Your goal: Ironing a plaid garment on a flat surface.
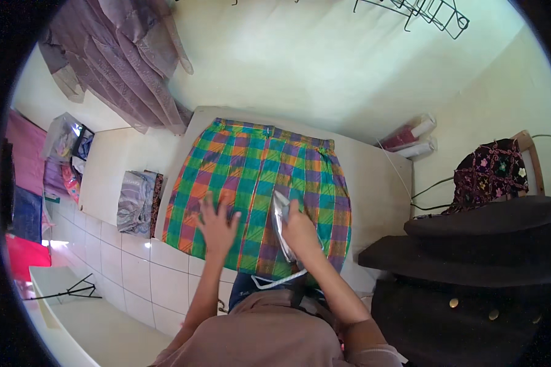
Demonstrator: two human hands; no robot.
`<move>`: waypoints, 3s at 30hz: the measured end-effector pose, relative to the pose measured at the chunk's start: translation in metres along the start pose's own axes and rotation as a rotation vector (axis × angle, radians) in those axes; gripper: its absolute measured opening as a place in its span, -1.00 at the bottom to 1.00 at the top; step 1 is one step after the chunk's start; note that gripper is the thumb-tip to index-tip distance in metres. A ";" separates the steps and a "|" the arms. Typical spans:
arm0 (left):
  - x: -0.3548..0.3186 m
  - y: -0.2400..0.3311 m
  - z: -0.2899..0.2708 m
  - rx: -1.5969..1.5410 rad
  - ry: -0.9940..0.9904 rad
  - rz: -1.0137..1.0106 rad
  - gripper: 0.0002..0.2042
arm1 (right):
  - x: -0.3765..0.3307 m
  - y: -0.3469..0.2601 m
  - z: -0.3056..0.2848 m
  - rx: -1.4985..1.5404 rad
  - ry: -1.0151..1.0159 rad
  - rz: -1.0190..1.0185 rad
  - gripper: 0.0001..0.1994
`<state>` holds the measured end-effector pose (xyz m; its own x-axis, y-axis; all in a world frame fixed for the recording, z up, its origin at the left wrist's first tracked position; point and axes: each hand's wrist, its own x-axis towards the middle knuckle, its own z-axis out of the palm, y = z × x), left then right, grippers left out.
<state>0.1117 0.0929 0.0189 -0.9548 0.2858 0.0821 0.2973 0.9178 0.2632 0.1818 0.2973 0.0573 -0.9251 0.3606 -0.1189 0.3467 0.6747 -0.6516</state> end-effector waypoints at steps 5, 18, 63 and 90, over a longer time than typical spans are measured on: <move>-0.005 0.048 0.015 0.049 -0.046 0.125 -0.42 | 0.062 0.003 -0.018 -0.045 0.184 0.096 -0.61; -0.003 0.052 0.017 0.042 -0.066 0.091 -0.39 | -0.011 0.047 -0.041 0.001 -0.050 -0.040 -0.61; -0.008 0.046 0.023 0.032 -0.052 0.173 -0.43 | 0.047 0.086 -0.060 0.014 0.239 0.061 -0.58; -0.009 0.042 0.018 -0.034 -0.021 0.138 -0.44 | -0.026 0.079 -0.069 -0.059 0.023 0.217 -0.51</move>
<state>0.1327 0.1339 0.0125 -0.9047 0.4143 0.0998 0.4249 0.8598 0.2832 0.2441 0.3856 0.0600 -0.8241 0.5159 -0.2338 0.5465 0.6159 -0.5674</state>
